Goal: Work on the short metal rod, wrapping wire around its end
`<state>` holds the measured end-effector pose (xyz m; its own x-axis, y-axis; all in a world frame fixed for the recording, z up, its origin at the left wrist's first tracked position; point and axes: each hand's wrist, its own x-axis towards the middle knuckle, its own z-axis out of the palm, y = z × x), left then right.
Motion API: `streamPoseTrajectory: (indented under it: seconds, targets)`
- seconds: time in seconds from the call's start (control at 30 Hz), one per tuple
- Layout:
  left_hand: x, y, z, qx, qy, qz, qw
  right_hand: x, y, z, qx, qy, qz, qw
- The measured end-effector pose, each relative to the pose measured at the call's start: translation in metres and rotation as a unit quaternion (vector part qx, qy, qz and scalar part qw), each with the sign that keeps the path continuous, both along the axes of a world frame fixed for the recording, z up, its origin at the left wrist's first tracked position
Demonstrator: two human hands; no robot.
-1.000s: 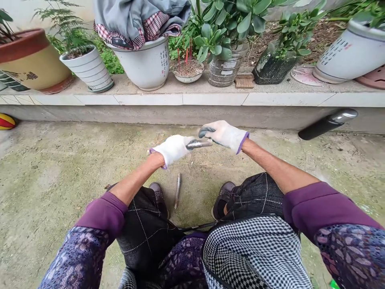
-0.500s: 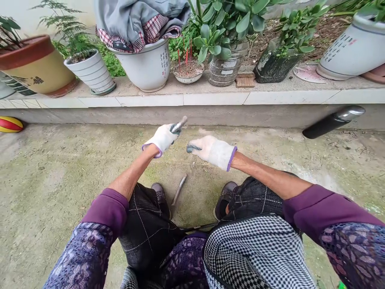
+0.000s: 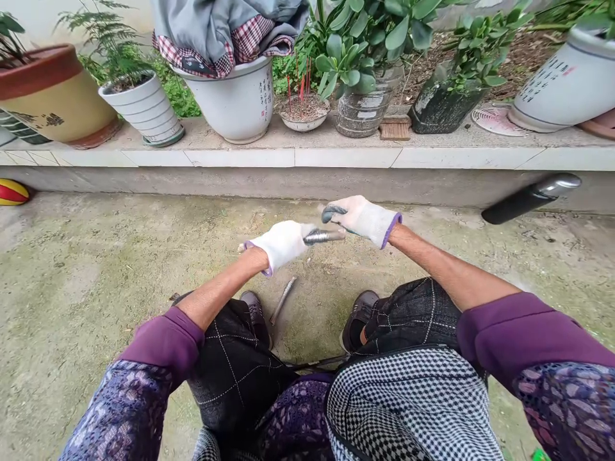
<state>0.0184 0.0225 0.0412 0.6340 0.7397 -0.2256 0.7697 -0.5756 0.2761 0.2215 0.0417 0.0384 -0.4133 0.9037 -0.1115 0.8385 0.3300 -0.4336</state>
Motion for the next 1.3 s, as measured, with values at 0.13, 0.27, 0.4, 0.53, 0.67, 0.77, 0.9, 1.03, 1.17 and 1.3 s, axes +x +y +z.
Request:
streamPoseTrajectory:
  seconds: [0.13,0.27,0.4,0.53,0.67,0.77,0.9,1.03,1.17,1.3]
  targets:
    - [-0.010,0.003,0.025,-0.084,-0.184,0.139,0.969,-0.011,0.001,-0.002,-0.004,0.028,-0.014,0.999]
    - [-0.016,0.008,0.028,-0.150,-0.249,0.248,0.924,-0.029,-0.010,0.006,-0.018,0.026,0.019,0.999]
    - [-0.019,0.021,0.019,-0.145,-0.247,0.275,0.918,-0.041,-0.026,0.012,0.000,0.011,0.060,0.998]
    - [-0.020,0.035,0.006,-0.071,-0.110,0.244,0.961,-0.047,-0.040,0.019,-0.001,-0.041,0.076,0.996]
    - [-0.015,0.036,-0.008,0.041,0.091,0.135,0.986,-0.044,-0.044,0.034,0.020,-0.124,0.064,0.990]
    - [-0.007,0.025,-0.015,0.074,0.153,0.045,0.984,-0.035,-0.037,0.041,0.020,-0.170,0.034,0.985]
    - [0.000,0.013,-0.007,0.046,0.112,0.001,0.993,-0.016,-0.017,0.032,0.011,-0.099,0.003,0.995]
    - [-0.003,0.007,0.014,-0.053,-0.078,0.067,0.993,-0.007,-0.002,0.015,0.018,0.028,0.000,0.999]
    - [-0.011,0.001,0.027,-0.157,-0.207,0.166,0.951,-0.016,0.001,0.006,0.009,0.028,-0.018,0.999]
    - [-0.015,0.003,0.026,-0.178,-0.227,0.227,0.930,-0.029,-0.009,0.007,-0.003,-0.014,0.013,1.000]
